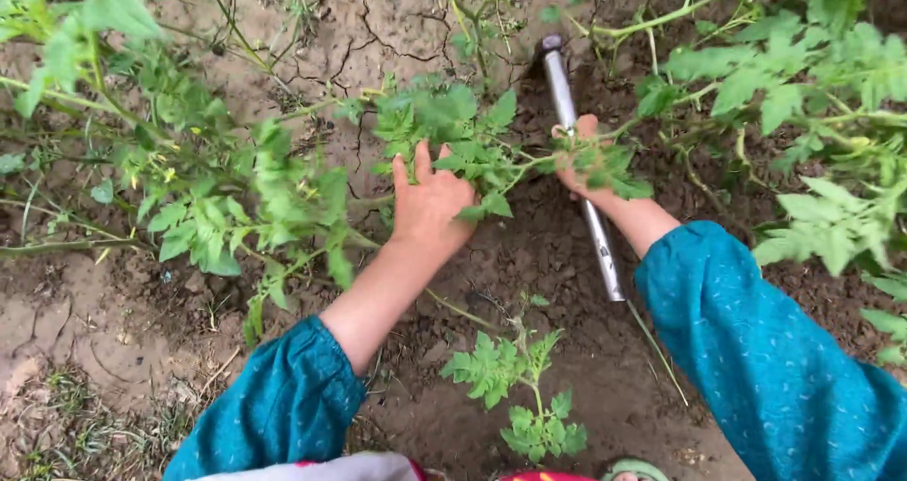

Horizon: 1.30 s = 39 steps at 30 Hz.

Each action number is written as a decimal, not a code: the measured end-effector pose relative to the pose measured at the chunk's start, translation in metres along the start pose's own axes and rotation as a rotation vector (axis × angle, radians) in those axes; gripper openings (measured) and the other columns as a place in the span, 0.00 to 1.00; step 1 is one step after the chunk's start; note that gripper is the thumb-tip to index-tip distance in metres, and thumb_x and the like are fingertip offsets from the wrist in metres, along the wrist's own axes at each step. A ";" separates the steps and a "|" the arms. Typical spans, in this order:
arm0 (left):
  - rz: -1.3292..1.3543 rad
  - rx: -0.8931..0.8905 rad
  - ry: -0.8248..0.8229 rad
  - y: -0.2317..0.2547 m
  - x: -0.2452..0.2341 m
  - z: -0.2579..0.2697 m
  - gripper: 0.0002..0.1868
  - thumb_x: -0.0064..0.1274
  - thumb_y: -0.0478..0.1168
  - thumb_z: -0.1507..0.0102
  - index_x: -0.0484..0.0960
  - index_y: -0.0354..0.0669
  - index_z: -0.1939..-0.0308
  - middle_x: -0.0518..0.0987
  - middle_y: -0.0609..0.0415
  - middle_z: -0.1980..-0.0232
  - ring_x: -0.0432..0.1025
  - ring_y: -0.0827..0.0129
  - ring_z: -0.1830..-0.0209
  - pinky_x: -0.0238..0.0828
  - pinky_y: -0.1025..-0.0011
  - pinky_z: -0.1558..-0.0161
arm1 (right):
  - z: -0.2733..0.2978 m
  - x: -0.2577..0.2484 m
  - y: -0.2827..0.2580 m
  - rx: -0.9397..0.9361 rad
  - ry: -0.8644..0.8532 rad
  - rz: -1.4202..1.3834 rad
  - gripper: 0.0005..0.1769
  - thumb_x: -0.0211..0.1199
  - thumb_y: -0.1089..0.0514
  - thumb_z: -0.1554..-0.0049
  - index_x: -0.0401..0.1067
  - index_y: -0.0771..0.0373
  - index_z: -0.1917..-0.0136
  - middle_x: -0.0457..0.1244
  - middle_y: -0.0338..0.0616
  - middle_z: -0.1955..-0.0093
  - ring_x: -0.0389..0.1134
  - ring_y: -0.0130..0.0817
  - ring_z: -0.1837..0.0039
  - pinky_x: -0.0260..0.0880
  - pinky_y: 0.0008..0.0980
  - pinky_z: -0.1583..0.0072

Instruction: Loosening soil and weeding around tomato plants using a hand tool.

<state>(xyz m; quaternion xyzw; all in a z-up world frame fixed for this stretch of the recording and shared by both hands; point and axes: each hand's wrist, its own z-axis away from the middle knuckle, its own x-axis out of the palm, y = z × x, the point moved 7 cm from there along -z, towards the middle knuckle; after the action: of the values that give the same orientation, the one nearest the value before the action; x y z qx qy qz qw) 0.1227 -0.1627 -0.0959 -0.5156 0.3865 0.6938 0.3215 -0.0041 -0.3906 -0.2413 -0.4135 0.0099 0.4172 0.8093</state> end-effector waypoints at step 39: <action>-0.031 -0.097 -0.197 -0.003 -0.004 0.009 0.17 0.52 0.50 0.32 0.87 0.42 0.55 0.43 0.49 0.17 0.35 0.39 0.15 0.36 0.31 0.24 | 0.013 -0.003 -0.081 -0.731 0.386 0.418 0.22 0.51 0.42 0.28 0.61 0.65 0.44 0.63 0.48 0.65 0.65 0.39 0.68 0.68 0.48 0.66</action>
<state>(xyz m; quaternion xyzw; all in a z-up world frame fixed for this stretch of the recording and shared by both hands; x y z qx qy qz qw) 0.1219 -0.1541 -0.0909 -0.4657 0.3110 0.7541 0.3432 0.0453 -0.4087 -0.1778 -0.7309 0.0959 0.4630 0.4922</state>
